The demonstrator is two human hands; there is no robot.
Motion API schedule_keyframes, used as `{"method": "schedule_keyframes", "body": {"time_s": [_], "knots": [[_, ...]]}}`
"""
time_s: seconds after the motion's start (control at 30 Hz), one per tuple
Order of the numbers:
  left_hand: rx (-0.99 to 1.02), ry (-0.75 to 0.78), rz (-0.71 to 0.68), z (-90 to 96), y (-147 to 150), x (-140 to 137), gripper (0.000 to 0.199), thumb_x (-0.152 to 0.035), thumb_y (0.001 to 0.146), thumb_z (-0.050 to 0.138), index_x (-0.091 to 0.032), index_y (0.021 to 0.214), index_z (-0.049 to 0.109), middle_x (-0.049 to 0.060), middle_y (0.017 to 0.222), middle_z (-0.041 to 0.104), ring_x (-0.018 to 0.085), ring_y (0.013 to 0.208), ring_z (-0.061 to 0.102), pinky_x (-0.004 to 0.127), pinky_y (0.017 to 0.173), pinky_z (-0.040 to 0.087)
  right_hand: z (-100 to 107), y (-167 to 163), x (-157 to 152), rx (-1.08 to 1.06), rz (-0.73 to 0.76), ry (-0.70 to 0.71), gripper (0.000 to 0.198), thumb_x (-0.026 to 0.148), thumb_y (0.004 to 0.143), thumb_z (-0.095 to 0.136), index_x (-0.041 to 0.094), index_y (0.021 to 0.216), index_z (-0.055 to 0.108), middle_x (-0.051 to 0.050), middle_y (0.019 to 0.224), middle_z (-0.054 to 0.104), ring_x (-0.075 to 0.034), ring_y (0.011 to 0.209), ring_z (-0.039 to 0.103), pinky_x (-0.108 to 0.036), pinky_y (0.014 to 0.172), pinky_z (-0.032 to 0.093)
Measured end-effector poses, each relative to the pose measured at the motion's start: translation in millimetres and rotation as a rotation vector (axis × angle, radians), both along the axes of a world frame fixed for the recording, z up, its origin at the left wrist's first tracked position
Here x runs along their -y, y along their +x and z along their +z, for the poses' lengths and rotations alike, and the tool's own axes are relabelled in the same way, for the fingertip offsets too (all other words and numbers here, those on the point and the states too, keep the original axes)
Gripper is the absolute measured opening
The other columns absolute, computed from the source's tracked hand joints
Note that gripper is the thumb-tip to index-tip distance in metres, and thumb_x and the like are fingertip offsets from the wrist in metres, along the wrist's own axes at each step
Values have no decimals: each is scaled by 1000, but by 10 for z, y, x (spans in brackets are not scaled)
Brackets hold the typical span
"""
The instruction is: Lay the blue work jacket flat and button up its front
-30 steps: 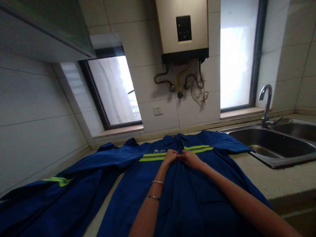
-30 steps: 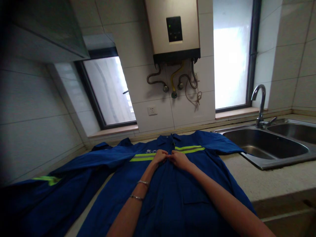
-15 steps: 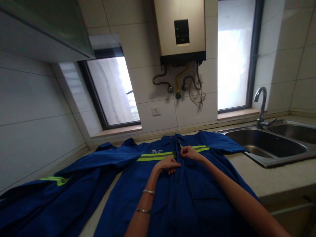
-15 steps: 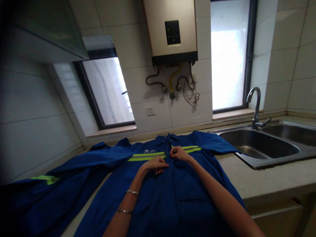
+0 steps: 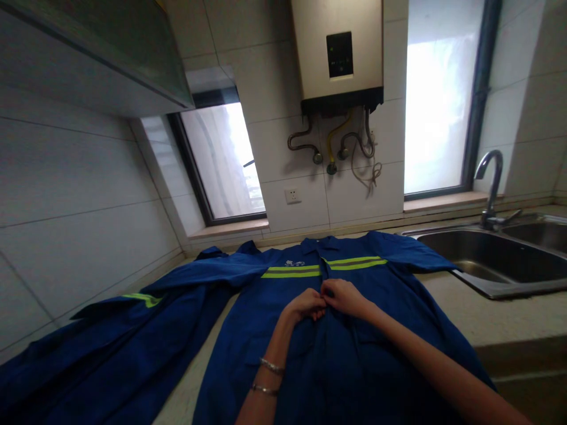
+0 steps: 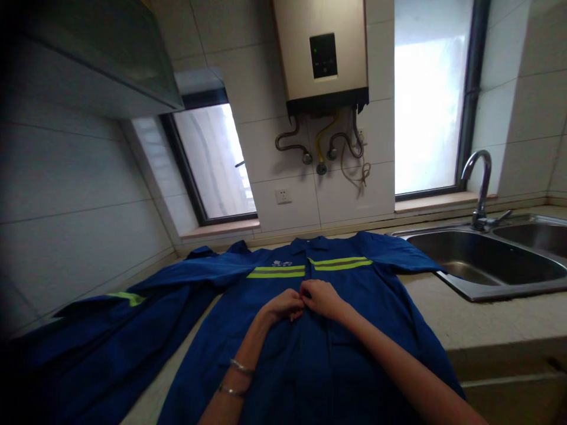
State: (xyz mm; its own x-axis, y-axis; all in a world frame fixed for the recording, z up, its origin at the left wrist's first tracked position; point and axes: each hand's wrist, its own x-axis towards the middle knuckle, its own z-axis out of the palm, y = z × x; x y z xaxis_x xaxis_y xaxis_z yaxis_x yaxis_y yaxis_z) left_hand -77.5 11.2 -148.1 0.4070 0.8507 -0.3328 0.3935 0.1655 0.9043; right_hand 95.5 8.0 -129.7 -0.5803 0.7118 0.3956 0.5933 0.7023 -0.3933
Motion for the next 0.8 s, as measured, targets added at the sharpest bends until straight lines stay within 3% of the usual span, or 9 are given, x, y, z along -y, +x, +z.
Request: {"method": "schedule_keyframes", "body": {"time_s": [0.1, 0.27, 0.37, 0.6, 0.7, 0.8], "knots": [[66, -24, 39, -24, -25, 16, 20, -29, 62, 63, -10, 59, 56, 0, 50, 55, 8, 40, 48, 19, 42, 39, -36, 74, 180, 30, -70, 0, 11, 20, 78, 53, 20, 86, 61, -2, 81, 66, -15, 74, 59, -22, 62, 33], [106, -35, 71, -25, -21, 48, 33, -39, 59, 72, -10, 59, 56, 0, 50, 55, 8, 42, 49, 20, 44, 40, -56, 307, 300, 63, 71, 6, 11, 23, 81, 54, 21, 88, 62, 0, 83, 65, -13, 73, 59, -20, 63, 35], [112, -30, 93, -16, 9, 69, 35, -40, 56, 73, -9, 59, 57, -1, 49, 54, 8, 41, 48, 21, 45, 40, -101, 337, 349, 133, 100, 98, 14, 28, 82, 55, 23, 93, 62, 0, 88, 64, -13, 74, 59, -20, 62, 36], [221, -24, 104, -22, 30, 87, 36, -41, 57, 74, -10, 61, 56, -1, 50, 54, 7, 42, 47, 20, 44, 38, -246, 234, 441, 241, 84, 456, 21, 21, 92, 39, 18, 93, 60, -6, 85, 60, -14, 71, 55, -22, 51, 32], [229, 7, 94, -27, 27, 82, 36, -42, 59, 72, -11, 62, 56, -2, 50, 53, 7, 42, 47, 19, 44, 37, -281, 221, 430, 230, 69, 501, 22, 19, 92, 38, 16, 90, 60, -7, 83, 59, -15, 75, 53, -22, 53, 34], [201, 76, 93, -29, 33, 84, 36, -43, 61, 70, -11, 60, 54, -3, 46, 51, 6, 38, 44, 19, 41, 33, -278, 214, 378, 185, 58, 445, 20, 18, 90, 40, 16, 91, 60, -7, 84, 57, -15, 75, 53, -21, 55, 36]]}}
